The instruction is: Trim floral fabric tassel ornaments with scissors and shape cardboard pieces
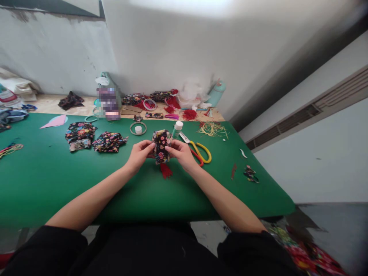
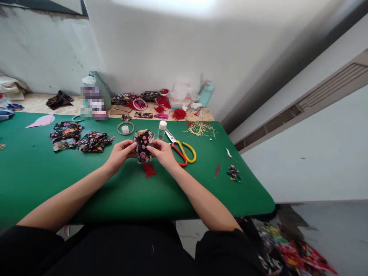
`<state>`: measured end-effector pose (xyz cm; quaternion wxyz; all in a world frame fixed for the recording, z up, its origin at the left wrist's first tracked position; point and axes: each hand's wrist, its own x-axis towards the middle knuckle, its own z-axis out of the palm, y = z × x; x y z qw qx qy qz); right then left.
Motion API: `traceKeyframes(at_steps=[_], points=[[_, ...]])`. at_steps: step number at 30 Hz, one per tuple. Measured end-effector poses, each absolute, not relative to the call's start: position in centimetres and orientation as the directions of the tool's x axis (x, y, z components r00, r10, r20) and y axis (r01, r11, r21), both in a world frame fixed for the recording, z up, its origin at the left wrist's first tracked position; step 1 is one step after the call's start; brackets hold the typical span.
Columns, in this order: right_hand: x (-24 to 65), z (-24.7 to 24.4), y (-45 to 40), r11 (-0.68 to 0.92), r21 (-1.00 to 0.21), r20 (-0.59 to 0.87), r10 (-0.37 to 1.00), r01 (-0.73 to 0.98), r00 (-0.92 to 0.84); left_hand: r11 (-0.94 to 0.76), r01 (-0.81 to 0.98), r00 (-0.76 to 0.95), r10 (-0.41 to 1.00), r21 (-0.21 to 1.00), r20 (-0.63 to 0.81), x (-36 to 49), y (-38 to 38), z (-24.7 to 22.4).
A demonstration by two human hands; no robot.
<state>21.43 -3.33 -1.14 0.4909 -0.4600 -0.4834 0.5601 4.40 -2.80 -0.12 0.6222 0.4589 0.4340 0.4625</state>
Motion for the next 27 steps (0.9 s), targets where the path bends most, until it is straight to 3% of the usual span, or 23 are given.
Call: traceKeyframes(at_steps=[27], points=[[21.72,-1.25,-3.29,0.000,-0.999,0.004,0.993,-0.034,-0.119,0.147,-0.166,0.222,0.969,0.975,-0.108,4.34,-2.81,-0.15]])
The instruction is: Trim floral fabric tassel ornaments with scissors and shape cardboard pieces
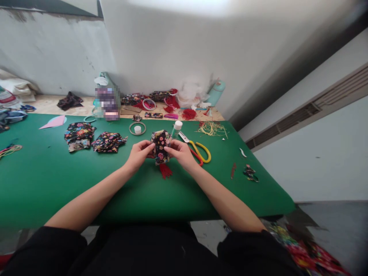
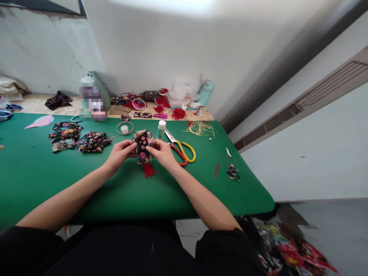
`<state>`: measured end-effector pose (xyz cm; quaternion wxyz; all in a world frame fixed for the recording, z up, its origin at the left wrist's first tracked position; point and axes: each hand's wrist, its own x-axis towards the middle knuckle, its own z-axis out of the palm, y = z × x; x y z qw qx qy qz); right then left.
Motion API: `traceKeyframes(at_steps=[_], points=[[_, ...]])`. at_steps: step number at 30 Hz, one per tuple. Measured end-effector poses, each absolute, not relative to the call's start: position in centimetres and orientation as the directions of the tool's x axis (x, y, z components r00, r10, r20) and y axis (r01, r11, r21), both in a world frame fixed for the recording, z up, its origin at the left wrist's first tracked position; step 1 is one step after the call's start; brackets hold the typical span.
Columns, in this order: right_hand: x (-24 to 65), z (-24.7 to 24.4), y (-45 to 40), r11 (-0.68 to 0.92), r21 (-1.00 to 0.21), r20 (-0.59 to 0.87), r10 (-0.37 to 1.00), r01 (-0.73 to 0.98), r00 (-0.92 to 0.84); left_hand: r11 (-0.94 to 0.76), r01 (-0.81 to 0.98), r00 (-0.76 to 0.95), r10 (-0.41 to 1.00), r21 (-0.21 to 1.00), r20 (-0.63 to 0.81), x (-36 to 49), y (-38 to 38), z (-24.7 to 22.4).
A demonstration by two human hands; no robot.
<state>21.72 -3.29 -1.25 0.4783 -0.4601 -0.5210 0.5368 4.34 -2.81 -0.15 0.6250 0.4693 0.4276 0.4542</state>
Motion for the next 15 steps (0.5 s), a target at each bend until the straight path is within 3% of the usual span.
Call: traceKeyframes(at_steps=[15], points=[[21.79,-1.13,-3.32,-0.022,-0.997,-0.010,0.990,-0.078,-0.142,0.134,-0.159,0.229,0.969,0.978,-0.096,4.37,-2.73,-0.23]])
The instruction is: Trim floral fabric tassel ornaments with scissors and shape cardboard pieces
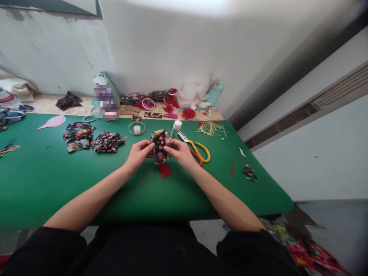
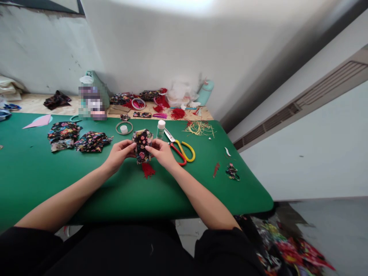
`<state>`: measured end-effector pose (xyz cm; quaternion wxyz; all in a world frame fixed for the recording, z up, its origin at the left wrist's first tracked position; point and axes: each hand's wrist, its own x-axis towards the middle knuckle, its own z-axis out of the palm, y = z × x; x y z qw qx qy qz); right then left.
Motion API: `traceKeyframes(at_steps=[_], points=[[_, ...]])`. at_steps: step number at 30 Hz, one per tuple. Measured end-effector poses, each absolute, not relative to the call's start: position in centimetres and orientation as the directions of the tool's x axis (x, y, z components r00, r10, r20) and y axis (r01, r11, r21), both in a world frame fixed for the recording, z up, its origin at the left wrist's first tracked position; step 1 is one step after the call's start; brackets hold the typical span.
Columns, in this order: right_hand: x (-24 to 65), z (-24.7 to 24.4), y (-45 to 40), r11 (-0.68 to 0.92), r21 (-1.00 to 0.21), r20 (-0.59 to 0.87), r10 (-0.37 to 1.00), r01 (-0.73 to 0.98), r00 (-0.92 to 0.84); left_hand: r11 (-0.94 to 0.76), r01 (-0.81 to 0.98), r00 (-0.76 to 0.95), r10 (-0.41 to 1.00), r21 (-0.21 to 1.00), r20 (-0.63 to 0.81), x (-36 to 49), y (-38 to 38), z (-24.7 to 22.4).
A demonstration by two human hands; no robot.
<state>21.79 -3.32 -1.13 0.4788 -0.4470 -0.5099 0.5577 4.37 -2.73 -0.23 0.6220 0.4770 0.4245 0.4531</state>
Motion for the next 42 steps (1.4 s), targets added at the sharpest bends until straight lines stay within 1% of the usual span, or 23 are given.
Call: traceKeyframes(at_steps=[3,7,16,22,27,31,38,42], points=[[21.82,-1.14,-3.34,-0.020,-0.997,-0.010,0.990,-0.070,-0.142,0.134,-0.169,0.199,0.975,0.977,-0.100,4.37,-2.69,-0.27],[21.84,-1.23,-3.30,0.001,-0.999,0.007,0.991,-0.049,-0.132,0.126,-0.158,0.215,0.972,0.979,-0.091,4.45,-2.77,-0.17],[21.80,-0.93,-3.34,-0.020,-0.997,-0.009,0.990,-0.075,-0.141,0.096,-0.173,0.166,0.984,0.980,-0.068,4.41,-2.72,-0.19],[21.79,-1.02,-3.35,-0.021,-0.997,-0.010,0.990,-0.075,-0.138,0.105,-0.156,0.204,0.976,0.982,-0.072,4.45,-2.78,-0.15],[21.79,-0.88,-3.37,-0.011,-0.997,-0.001,0.991,-0.073,-0.137,0.095,-0.155,0.182,0.981,0.983,-0.066,4.36,-2.68,-0.25],[21.80,-0.81,-3.37,-0.032,-0.997,-0.023,0.990,-0.067,-0.138,0.059,-0.149,0.153,0.987,0.987,-0.036,4.35,-2.73,-0.27],[21.79,-0.95,-3.33,-0.005,-0.999,0.001,0.991,-0.046,-0.133,0.004,-0.099,0.153,0.988,0.995,0.011,4.41,-2.82,-0.18],[21.84,-0.88,-3.29,-0.027,-0.998,-0.018,0.989,-0.060,-0.144,-0.024,-0.086,0.131,0.991,0.996,0.035,4.30,-2.73,-0.16]])
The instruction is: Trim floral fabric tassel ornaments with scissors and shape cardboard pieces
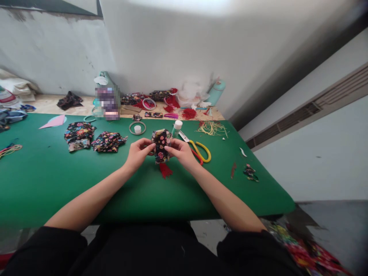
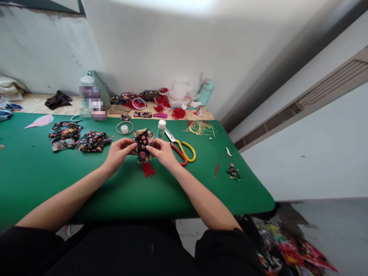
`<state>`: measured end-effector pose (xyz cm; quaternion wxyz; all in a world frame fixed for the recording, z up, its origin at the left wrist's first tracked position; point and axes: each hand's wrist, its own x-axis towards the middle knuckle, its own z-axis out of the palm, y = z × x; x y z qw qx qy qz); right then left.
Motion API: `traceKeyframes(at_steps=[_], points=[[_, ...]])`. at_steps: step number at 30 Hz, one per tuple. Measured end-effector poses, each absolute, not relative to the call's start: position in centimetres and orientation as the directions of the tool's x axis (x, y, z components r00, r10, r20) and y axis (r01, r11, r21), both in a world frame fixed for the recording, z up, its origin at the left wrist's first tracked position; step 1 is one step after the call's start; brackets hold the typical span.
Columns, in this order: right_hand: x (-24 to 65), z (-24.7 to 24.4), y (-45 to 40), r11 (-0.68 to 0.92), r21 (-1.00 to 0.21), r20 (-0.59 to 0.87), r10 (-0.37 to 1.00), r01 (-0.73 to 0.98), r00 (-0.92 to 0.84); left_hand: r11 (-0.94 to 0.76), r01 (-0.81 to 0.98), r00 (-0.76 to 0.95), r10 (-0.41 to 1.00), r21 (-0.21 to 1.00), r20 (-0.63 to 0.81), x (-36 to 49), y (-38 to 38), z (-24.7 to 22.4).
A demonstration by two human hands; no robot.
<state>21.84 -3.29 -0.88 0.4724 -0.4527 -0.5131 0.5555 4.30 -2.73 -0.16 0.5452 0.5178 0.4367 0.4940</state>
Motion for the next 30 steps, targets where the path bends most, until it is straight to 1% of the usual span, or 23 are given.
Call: traceKeyframes(at_steps=[4,10,18,23,30], points=[[21.87,-0.76,-3.33,-0.026,-0.997,-0.016,0.990,-0.073,-0.138,-0.020,-0.093,0.114,0.993,0.995,0.031,4.28,-2.69,-0.15],[21.90,-0.79,-3.36,-0.025,-0.997,-0.015,0.990,-0.067,-0.137,0.006,-0.083,0.172,0.985,0.997,0.008,4.48,-2.71,-0.18],[21.98,-0.83,-3.27,-0.032,-0.997,-0.022,0.989,-0.071,-0.144,0.023,-0.111,0.154,0.988,0.994,-0.006,4.30,-2.59,-0.11],[22.07,-0.86,-3.28,-0.001,-1.000,0.001,0.987,-0.013,-0.159,0.068,-0.173,0.139,0.989,0.983,-0.044,4.32,-2.55,0.09],[22.14,-1.04,-3.40,0.041,-0.997,0.022,0.963,0.064,-0.268,0.106,-0.209,0.099,0.991,0.972,-0.087,4.26,-2.33,-0.05]])
